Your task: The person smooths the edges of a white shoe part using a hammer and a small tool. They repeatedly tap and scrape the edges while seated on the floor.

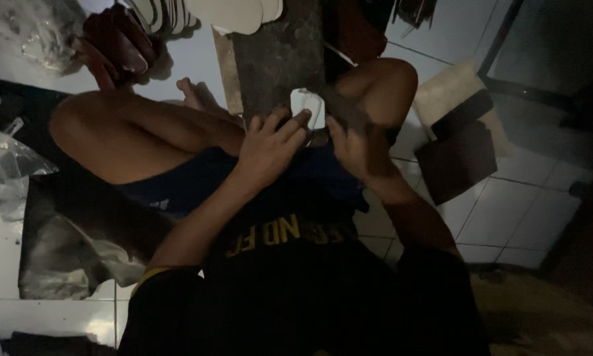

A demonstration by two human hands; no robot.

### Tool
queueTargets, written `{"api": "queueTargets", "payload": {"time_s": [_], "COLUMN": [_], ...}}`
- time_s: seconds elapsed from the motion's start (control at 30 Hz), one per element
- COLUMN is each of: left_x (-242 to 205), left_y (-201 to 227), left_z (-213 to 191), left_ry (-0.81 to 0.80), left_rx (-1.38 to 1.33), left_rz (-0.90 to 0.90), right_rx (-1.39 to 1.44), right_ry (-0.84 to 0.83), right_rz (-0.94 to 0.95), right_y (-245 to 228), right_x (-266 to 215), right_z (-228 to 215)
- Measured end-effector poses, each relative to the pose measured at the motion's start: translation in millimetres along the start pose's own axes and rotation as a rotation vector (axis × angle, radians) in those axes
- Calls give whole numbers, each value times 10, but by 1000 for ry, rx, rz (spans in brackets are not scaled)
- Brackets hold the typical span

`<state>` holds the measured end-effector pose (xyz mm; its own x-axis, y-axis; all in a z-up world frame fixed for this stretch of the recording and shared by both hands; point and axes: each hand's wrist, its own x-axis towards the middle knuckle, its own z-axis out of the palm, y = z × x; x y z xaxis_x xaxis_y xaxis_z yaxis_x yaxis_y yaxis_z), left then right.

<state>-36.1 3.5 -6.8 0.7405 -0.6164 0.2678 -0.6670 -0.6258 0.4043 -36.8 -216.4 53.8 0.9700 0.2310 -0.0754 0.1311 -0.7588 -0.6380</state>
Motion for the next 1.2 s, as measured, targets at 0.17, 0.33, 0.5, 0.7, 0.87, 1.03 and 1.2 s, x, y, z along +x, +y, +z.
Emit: {"api": "queueTargets", "payload": {"time_s": [0.17,0.33,0.5,0.7,0.87,1.03,1.2], "left_x": [-9,-27,-60,-80,-41,71,151], "left_y": [-1,18,24,29,30,27,-357], "left_z": [-1,32,81,136,69,-192,-263], "left_ry": [51,123,152,144,70,120,-118], "left_rx": [6,35,-18,18,-38,-143,-408], "left_rz": [4,12,-14,-21,-39,-83,-82], "right_rx": [-18,-79,-7,79,12,-393,-458], "right_ry": [-79,-57,-108,-111,-244,119,-49], "right_rz": [95,-83,60,36,356,99,245], "right_y": [-78,-143,-120,-177,8,554,696], "right_x": [35,9,-48,-66,-178,-823,-1495], "right_z": [1,-28,-30,-28,-11,0,155]}}
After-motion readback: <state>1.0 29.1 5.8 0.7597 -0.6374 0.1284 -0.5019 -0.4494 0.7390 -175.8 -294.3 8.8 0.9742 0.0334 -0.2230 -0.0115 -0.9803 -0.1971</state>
